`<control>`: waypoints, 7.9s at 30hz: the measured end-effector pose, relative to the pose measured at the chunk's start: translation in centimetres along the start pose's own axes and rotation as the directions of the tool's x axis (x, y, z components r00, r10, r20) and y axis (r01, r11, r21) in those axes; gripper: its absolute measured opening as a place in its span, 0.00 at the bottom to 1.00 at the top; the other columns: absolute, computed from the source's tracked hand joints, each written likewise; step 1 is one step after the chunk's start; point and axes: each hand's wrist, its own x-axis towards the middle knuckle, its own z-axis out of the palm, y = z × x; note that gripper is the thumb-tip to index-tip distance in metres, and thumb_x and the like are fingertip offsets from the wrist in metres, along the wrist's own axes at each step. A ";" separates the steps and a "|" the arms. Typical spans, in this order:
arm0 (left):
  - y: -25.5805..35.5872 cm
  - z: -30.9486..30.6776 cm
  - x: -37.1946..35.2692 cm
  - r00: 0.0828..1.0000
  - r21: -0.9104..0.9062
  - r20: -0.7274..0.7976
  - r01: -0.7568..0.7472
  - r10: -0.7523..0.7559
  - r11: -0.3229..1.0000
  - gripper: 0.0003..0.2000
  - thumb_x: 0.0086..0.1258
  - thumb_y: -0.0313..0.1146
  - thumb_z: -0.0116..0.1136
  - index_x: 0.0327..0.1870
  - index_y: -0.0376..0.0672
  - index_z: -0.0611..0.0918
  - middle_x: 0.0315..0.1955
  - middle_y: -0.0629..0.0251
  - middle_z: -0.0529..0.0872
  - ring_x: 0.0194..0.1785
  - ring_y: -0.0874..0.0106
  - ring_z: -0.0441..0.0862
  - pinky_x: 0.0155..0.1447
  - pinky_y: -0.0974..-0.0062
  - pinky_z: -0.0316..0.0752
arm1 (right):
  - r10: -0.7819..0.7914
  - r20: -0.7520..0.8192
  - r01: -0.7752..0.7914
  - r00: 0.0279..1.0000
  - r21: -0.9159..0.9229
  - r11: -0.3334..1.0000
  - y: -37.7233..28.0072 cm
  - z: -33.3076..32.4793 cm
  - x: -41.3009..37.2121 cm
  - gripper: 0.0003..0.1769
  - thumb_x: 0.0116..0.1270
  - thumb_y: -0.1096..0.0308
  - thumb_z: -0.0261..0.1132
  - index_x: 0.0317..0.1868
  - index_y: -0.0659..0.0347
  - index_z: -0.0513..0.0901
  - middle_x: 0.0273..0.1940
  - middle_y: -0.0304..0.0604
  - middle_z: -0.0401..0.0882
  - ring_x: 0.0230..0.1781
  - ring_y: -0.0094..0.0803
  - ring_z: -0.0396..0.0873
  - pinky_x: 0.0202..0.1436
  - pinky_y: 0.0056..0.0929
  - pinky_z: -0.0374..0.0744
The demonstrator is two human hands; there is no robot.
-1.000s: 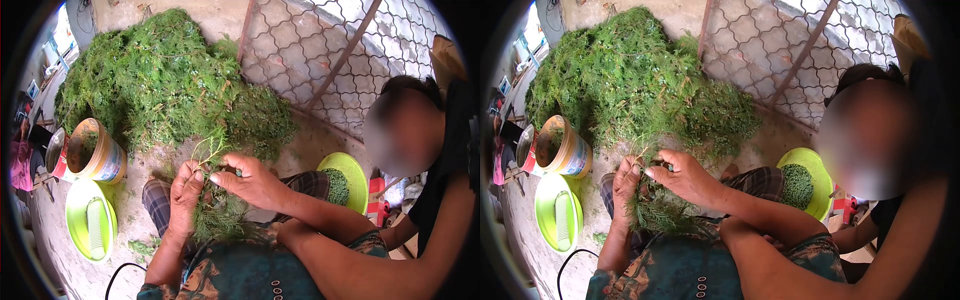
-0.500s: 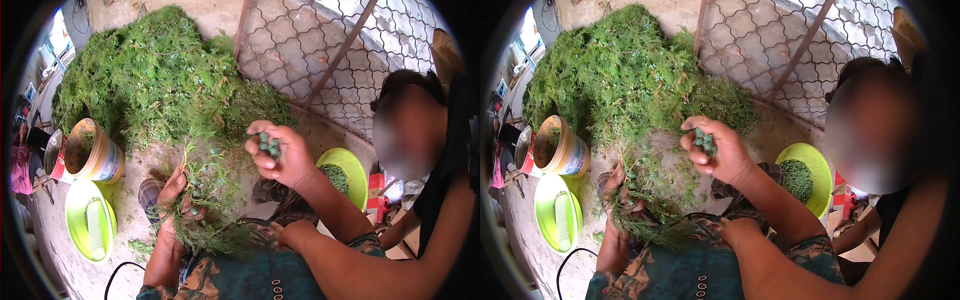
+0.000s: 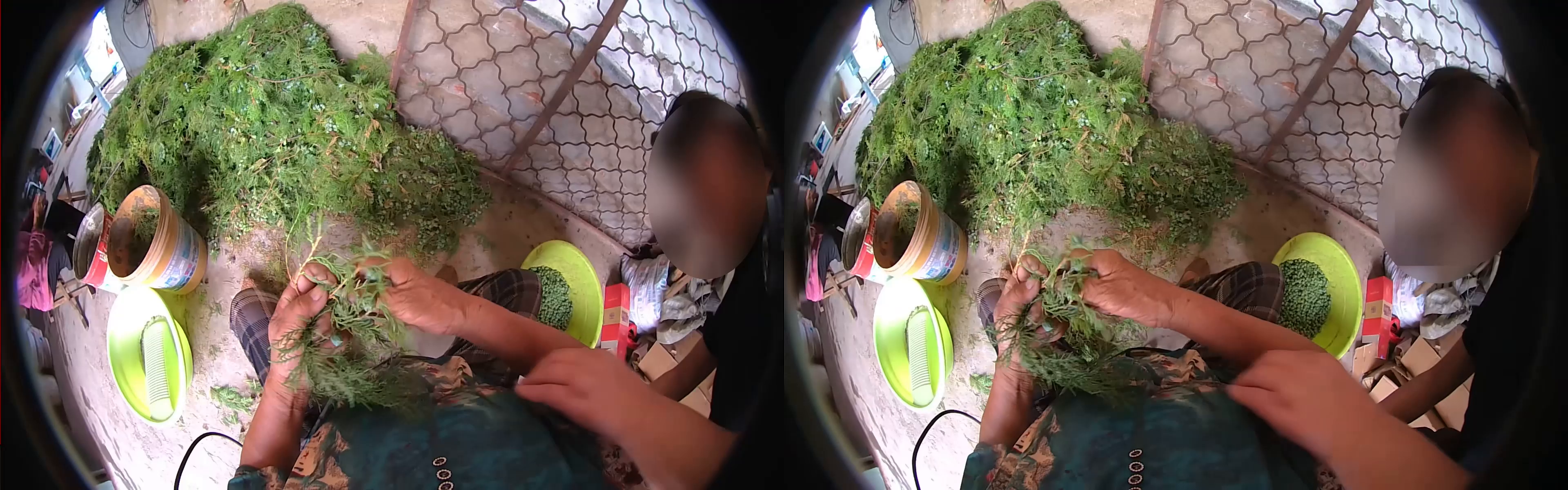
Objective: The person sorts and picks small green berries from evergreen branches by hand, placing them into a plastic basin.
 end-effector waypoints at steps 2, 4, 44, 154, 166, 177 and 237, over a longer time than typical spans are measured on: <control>-0.3 0.4 0.1 0.998 0.080 -0.054 -0.030 0.035 0.996 0.06 0.66 0.30 0.54 0.42 0.42 0.73 0.22 0.75 0.73 0.16 0.87 0.60 0.18 0.87 0.56 | -0.245 -0.001 0.242 0.969 -0.149 0.959 0.1 0.7 0.4 0.09 0.68 0.69 0.55 0.45 0.62 0.76 0.31 0.30 0.72 0.29 0.15 0.66 0.29 0.20 0.67; -0.6 0.7 0.0 0.993 0.162 -0.100 -0.051 0.068 0.985 0.06 0.67 0.30 0.54 0.42 0.42 0.74 0.24 0.75 0.74 0.17 0.88 0.61 0.20 0.88 0.56 | -0.223 -0.018 0.216 0.975 -0.184 0.959 -0.4 1.1 0.4 0.10 0.67 0.70 0.58 0.47 0.62 0.75 0.32 0.31 0.73 0.32 0.17 0.69 0.33 0.23 0.70; -2.7 -0.2 3.9 0.960 0.611 -0.281 0.179 0.000 0.771 0.24 0.63 0.26 0.52 0.63 0.37 0.67 0.56 0.64 0.74 0.30 0.87 0.69 0.31 0.89 0.67 | 0.245 0.141 -0.280 0.959 0.594 0.754 5.0 -6.7 -0.2 0.14 0.69 0.58 0.58 0.45 0.59 0.75 0.28 0.28 0.69 0.12 0.13 0.58 0.13 0.13 0.58; -4.2 -0.6 2.6 0.929 0.463 -0.357 0.087 0.096 0.882 0.19 0.64 0.25 0.50 0.58 0.34 0.71 0.45 0.60 0.82 0.36 0.76 0.80 0.39 0.82 0.75 | -0.273 -0.174 0.270 0.946 -0.045 0.962 7.6 -1.2 -1.2 0.13 0.68 0.69 0.58 0.51 0.65 0.74 0.40 0.36 0.75 0.43 0.20 0.72 0.48 0.22 0.72; -3.8 0.0 1.5 0.945 0.521 -0.273 -0.011 0.179 0.853 0.19 0.66 0.24 0.49 0.59 0.34 0.70 0.54 0.63 0.76 0.50 0.78 0.73 0.54 0.80 0.69 | -0.018 -0.024 0.027 1.000 0.447 0.894 7.5 -0.2 -1.2 0.12 0.70 0.70 0.55 0.51 0.64 0.74 0.44 0.36 0.76 0.46 0.18 0.72 0.49 0.21 0.72; -3.9 -1.0 1.9 0.919 0.475 -0.336 -0.025 0.208 0.879 0.18 0.64 0.23 0.52 0.57 0.36 0.71 0.49 0.66 0.76 0.50 0.77 0.73 0.56 0.79 0.68 | -0.149 -0.179 0.181 0.973 0.178 0.967 8.3 0.3 0.4 0.10 0.68 0.70 0.57 0.46 0.66 0.75 0.27 0.34 0.74 0.25 0.17 0.70 0.27 0.20 0.73; -17.8 -28.3 17.7 0.890 0.783 -0.292 0.012 -0.350 -0.622 0.05 0.62 0.30 0.50 0.34 0.46 0.80 0.30 0.56 0.84 0.37 0.54 0.81 0.39 0.59 0.76 | 0.040 -0.654 0.546 0.755 0.661 0.514 3.6 -21.5 -1.5 0.05 0.70 0.68 0.56 0.38 0.60 0.73 0.28 0.37 0.73 0.22 0.24 0.69 0.23 0.25 0.70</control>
